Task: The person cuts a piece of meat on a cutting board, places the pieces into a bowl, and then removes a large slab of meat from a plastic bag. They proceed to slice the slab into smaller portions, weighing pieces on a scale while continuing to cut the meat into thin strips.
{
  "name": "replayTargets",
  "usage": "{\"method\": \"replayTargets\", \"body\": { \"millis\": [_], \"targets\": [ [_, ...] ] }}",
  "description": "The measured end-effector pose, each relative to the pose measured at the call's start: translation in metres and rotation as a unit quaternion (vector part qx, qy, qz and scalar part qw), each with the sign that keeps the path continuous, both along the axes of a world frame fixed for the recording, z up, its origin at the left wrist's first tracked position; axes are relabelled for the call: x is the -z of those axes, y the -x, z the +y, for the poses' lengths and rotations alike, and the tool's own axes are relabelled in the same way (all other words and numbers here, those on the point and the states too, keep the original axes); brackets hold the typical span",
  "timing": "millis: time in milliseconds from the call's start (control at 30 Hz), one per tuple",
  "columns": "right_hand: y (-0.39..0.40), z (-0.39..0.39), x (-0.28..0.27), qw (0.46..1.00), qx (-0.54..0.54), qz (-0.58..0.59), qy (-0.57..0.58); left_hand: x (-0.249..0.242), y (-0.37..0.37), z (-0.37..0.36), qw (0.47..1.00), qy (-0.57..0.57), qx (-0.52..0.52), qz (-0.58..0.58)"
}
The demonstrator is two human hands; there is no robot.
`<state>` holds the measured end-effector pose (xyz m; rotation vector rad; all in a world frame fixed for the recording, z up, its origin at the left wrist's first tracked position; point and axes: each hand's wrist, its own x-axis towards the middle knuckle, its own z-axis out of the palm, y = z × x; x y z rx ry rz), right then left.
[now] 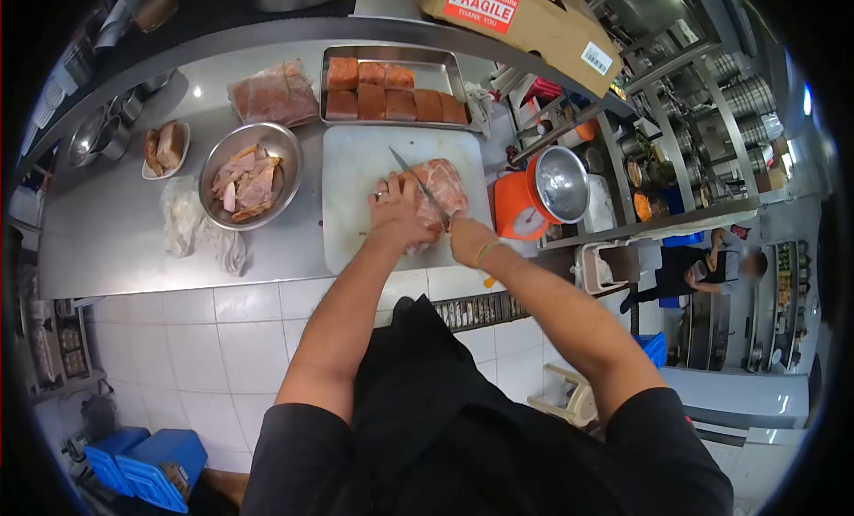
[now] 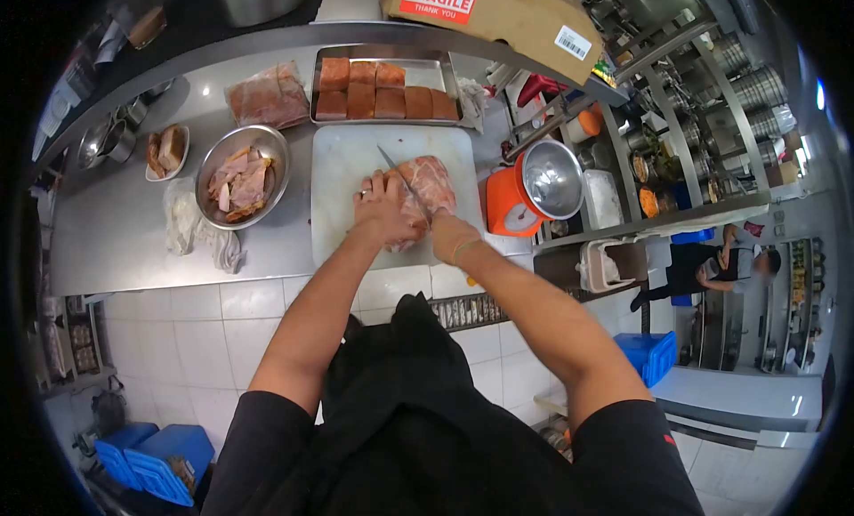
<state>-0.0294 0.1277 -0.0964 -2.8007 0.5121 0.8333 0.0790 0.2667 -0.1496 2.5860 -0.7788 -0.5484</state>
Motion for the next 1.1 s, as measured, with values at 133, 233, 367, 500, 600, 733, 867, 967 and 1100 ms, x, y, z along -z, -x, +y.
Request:
{"method": "replayTargets", "body": {
  "millis": [133,233,367,500,600,733,867,967,1100],
  "targets": [
    [0.007,0.000,-0.054,0.996,-0.019,0.084,0.002,-0.005,0.000,0.004,1.000,0.017,0.003,0.009],
    [0.012,-0.007,-0.043,0.995,-0.031,0.093,-0.020,0.004,0.002,0.007,1.000,0.014,-0.006,-0.004],
    [0.023,-0.015,0.022,0.999,0.025,0.028,-0.034,0.002,-0.002,0.004,1.000,0.006,0.009,-0.002],
    [0.030,-0.005,0.062,0.997,0.060,-0.021,-0.034,0.003,-0.003,0.000,1.000,-0.023,0.003,-0.007],
    [0.030,-0.001,0.056,0.996,0.066,-0.035,-0.040,0.002,-0.005,-0.004,1.000,-0.016,0.000,-0.019],
    [0.041,-0.004,0.025,0.999,0.036,-0.013,-0.030,0.001,0.002,-0.002,1.000,-0.029,0.011,-0.007],
    [0.054,-0.001,-0.009,0.999,0.025,0.030,-0.019,0.004,0.000,-0.003,0.999,-0.028,0.011,-0.015],
    [0.050,-0.004,0.029,0.998,0.052,-0.012,-0.038,0.007,-0.001,-0.003,0.999,-0.027,0.016,-0.020],
    [0.049,0.001,0.062,0.995,0.065,-0.057,-0.058,0.002,0.009,-0.001,0.998,-0.053,0.019,-0.004]
  ]
}}
